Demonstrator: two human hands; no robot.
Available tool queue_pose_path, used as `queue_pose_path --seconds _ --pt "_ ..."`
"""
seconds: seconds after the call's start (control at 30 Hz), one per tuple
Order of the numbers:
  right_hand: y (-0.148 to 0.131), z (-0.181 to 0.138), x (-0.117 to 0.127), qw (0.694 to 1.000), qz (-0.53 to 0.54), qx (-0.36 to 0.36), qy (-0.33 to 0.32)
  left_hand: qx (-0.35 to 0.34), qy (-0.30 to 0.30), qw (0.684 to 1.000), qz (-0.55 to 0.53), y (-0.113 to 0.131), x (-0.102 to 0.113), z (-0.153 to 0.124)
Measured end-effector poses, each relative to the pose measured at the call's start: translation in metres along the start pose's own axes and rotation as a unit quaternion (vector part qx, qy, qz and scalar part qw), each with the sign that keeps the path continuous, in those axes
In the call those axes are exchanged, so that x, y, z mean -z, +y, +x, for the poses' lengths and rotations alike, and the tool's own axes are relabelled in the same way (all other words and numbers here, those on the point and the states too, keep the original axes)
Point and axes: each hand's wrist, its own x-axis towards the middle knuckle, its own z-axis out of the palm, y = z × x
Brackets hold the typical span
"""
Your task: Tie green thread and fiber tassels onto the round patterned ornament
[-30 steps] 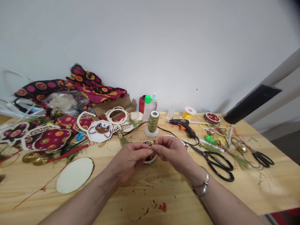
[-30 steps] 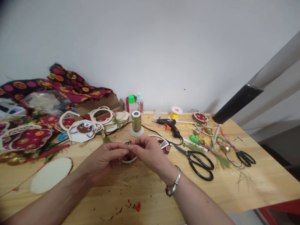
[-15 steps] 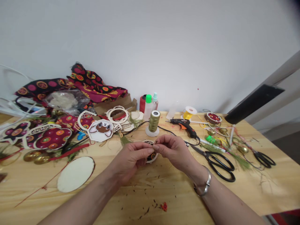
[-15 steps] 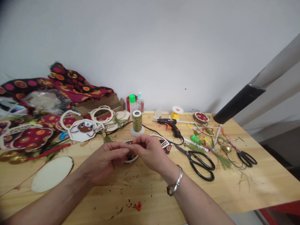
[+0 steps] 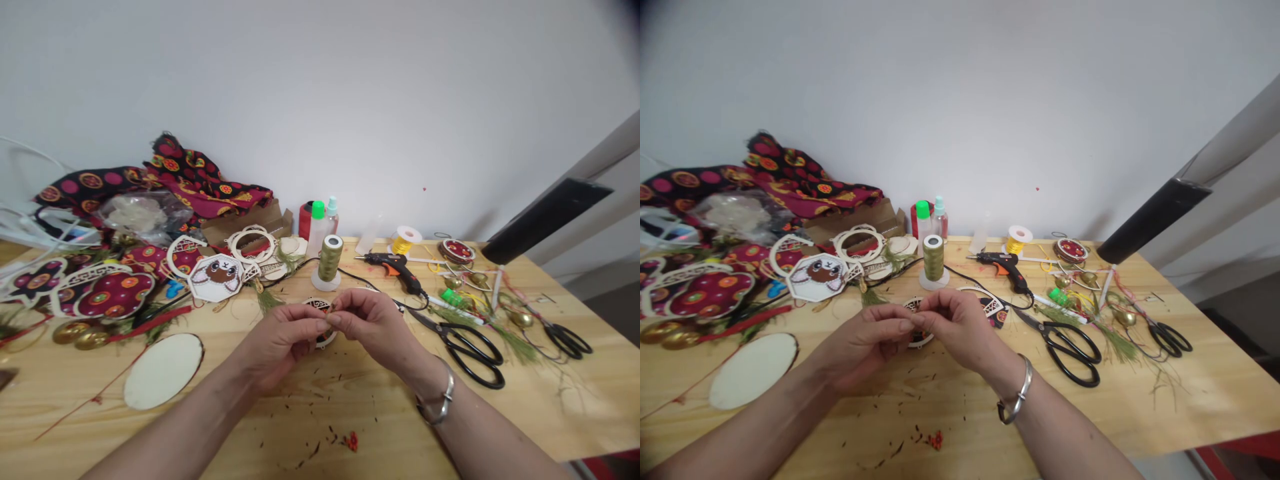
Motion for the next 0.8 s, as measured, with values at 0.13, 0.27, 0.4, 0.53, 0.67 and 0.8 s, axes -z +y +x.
queue_pose_path --seconds 0.13,0.27,0.4,0.53,0.67,0.8 --pt "0.001 0.000 0.000 0.999 0.024 -0.016 -0.014 -0.021 -0.004 1.000 0.009 0.002 0.001 0.000" --pt "0.003 0.001 0.005 0.999 -0.037 0.007 -0.023 -0.029 0.007 0.999 -0.019 0.005 0.002 0.001" --pt "0.003 0.001 0.010 0.983 -0.173 0.053 -0.034 -0.028 0.042 0.997 -0.060 0.007 0.000 0.002" --pt "0.000 -0.002 0.009 0.962 -0.265 0.069 -0.012 -0.042 0.093 0.992 -0.069 0.009 -0.003 0.003" --pt "-0.004 -0.009 0.001 0.942 -0.320 0.095 -0.015 -0.062 0.108 0.990 -0.059 0.009 -0.004 0.004" --pt "-0.002 -0.018 -0.009 0.886 -0.427 0.177 -0.033 -0.063 0.108 0.991 -0.052 0.009 -0.005 0.003"
